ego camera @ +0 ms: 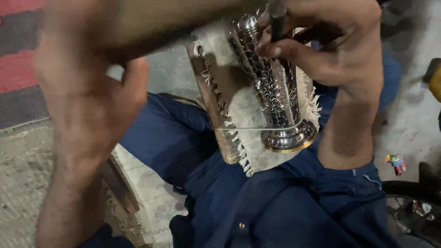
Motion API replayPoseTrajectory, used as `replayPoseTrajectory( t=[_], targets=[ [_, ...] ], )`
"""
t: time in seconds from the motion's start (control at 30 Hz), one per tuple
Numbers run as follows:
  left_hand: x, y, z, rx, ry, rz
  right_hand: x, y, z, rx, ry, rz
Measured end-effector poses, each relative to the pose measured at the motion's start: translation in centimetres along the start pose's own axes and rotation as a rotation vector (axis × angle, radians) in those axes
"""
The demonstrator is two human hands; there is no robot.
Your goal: The person sits on the floor with an ornate metal vase held on a cushioned board on their lap and engraves decorative patterns into its surface. They hold a chisel against the vase with one hand and strike it with a wooden mallet held in the other hand, repositioning the chisel repeatedly to work different areas of the pattern.
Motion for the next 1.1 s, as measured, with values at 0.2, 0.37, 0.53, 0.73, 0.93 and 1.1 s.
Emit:
replayPoseTrajectory(
  t=[0.2, 0.37, 0.53, 0.73, 0.93, 1.1],
  targets=[
    [1.4, -0.5, 1.5, -0.113, -0.150, 0.025, 0.7, 0.2, 0.1, -0.040, 0.094, 0.130],
    [1.1, -0.4, 1.7, -0.106, -0.072, 0.446, 1.0, 0.6, 0.8, -0.058, 0.136, 0.163],
    [1.1, -0.2, 1.3, -0.063, -0.052, 0.463, 0.9, 0.8, 0.9, -0.056, 0.166, 0.178],
    [1.3, -0.6, 1.5, -0.119, -0.066, 0.419, 1.0, 0.8, 1.1, -0.071, 0.160, 0.198],
    [0.2, -0.8, 0.0, -0.059, -0.109, 0.327, 0.7, 1.3, 0.8, -0.126, 0.139, 0.187],
    [-0.8, -0.5, -0.8, -0.001, -0.071, 0.033, 0.6, 1.7, 1.1, -0.130, 0.136, 0.140]
  ],
)
Point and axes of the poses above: each hand's wrist, its own z-axis away from the middle knuckle, its own x-axis out of the palm, y = z × x, the point moved 2 cm from there along -z, towards the middle knuckle, and after that the axes turned 11 degrees about -y, right-handed, at the moved point
